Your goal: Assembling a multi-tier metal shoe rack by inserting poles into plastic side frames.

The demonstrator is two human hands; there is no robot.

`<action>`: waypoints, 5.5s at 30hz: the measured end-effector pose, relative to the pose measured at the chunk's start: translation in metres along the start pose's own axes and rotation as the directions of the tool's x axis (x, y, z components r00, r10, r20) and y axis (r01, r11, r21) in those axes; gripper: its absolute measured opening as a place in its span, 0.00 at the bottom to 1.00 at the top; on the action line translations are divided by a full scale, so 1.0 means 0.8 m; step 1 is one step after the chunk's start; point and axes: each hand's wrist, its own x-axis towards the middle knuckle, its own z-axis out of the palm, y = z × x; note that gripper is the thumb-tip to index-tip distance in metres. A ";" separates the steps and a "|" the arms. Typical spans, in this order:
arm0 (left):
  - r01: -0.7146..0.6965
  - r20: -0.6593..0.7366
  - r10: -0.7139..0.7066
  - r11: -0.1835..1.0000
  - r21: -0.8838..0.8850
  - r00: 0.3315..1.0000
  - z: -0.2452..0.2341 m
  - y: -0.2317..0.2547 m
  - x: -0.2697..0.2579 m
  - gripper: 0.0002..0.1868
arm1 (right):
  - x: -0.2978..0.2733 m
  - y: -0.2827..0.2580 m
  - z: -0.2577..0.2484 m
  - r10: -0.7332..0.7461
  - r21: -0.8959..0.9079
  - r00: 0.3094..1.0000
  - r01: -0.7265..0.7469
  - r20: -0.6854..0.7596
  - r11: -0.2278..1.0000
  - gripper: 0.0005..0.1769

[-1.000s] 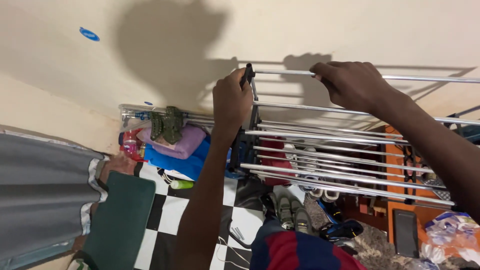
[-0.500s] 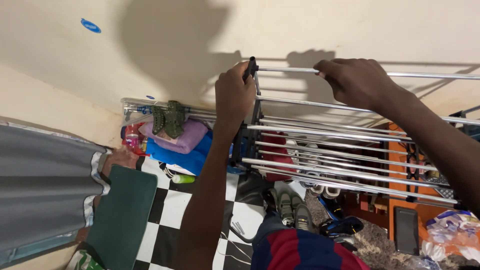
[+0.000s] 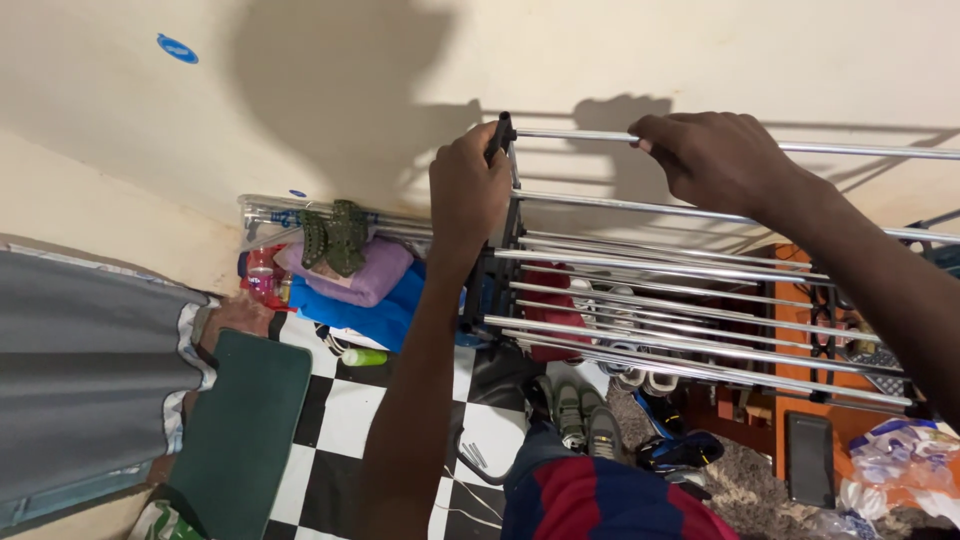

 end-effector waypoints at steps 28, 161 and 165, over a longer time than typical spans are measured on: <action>0.396 0.380 -0.124 0.410 -0.822 0.917 0.055 -0.082 0.025 0.41 | -0.009 0.011 0.016 -0.036 -0.174 0.999 0.041 0.032 0.984 0.14; -0.307 0.457 0.376 0.926 -0.220 0.806 0.401 0.287 -0.009 0.08 | -0.264 0.166 -0.058 0.799 0.440 0.587 -0.688 -0.130 0.577 0.14; -0.355 0.427 0.408 0.913 -0.203 0.807 0.393 0.288 -0.012 0.07 | -0.281 0.184 -0.045 0.766 0.686 0.641 -0.535 -0.051 0.494 0.15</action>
